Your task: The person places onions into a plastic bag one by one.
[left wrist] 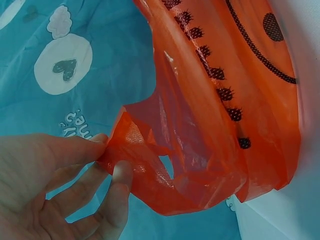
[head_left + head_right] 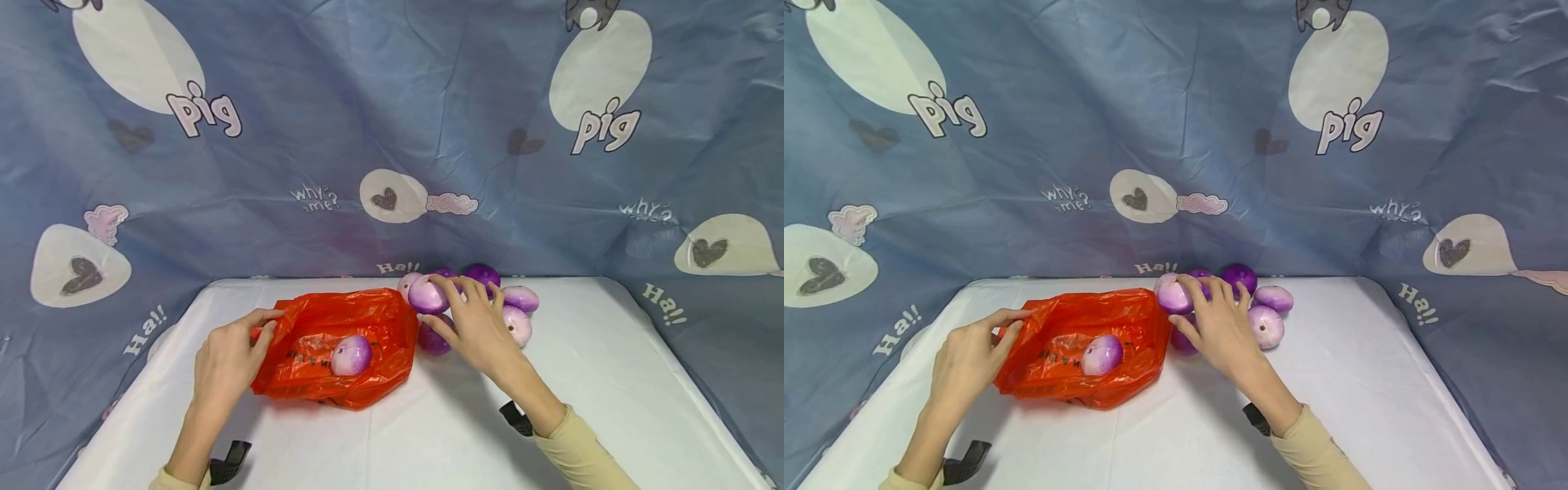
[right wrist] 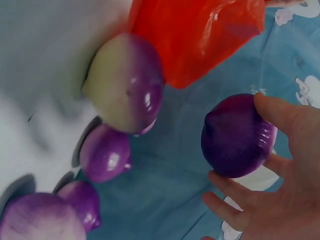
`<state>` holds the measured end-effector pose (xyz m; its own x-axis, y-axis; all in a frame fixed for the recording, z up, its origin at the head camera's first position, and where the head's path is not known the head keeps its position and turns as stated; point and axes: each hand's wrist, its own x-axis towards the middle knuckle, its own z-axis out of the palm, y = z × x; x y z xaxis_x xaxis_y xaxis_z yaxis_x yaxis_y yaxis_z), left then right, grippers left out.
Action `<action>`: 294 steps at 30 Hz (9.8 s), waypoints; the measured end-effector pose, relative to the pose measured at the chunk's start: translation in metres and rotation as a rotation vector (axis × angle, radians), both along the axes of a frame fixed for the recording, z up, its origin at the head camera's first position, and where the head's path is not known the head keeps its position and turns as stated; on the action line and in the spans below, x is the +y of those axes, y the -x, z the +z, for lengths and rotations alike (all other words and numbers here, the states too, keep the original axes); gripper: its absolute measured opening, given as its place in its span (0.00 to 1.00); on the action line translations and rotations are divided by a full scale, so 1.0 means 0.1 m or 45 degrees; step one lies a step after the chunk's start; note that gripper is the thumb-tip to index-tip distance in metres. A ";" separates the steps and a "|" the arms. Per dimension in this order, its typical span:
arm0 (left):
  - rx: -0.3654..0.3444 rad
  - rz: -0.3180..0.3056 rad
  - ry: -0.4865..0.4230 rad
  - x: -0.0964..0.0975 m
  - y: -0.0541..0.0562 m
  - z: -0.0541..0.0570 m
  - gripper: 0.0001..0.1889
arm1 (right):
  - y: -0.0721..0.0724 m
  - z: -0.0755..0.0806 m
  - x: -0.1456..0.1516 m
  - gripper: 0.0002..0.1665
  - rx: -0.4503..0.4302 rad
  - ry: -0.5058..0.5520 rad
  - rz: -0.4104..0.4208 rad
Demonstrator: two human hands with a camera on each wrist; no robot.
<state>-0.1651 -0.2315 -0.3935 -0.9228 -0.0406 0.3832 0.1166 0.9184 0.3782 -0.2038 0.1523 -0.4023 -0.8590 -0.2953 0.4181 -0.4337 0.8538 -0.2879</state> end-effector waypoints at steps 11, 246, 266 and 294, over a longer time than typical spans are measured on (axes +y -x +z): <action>-0.015 0.008 -0.003 0.00 0.00 0.02 0.13 | 0.01 0.00 -0.26 0.41 0.008 0.001 0.085; -0.045 -0.003 0.004 -0.03 0.01 -0.01 0.13 | 0.06 -0.36 -0.11 0.48 -0.062 -0.222 -0.007; -0.052 0.004 0.004 -0.04 0.01 -0.02 0.13 | 0.02 -0.16 -0.14 0.51 -0.055 -0.142 -0.003; -0.029 -0.004 -0.001 -0.07 -0.01 0.00 0.13 | -0.01 -0.05 -0.55 0.50 -0.064 -0.106 0.155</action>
<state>-0.1645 -0.2383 -0.3936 -0.9315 -0.0383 0.3617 0.1105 0.9177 0.3817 -0.2032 0.0971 -0.4077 -0.8341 -0.4302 0.3453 -0.5221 0.8178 -0.2422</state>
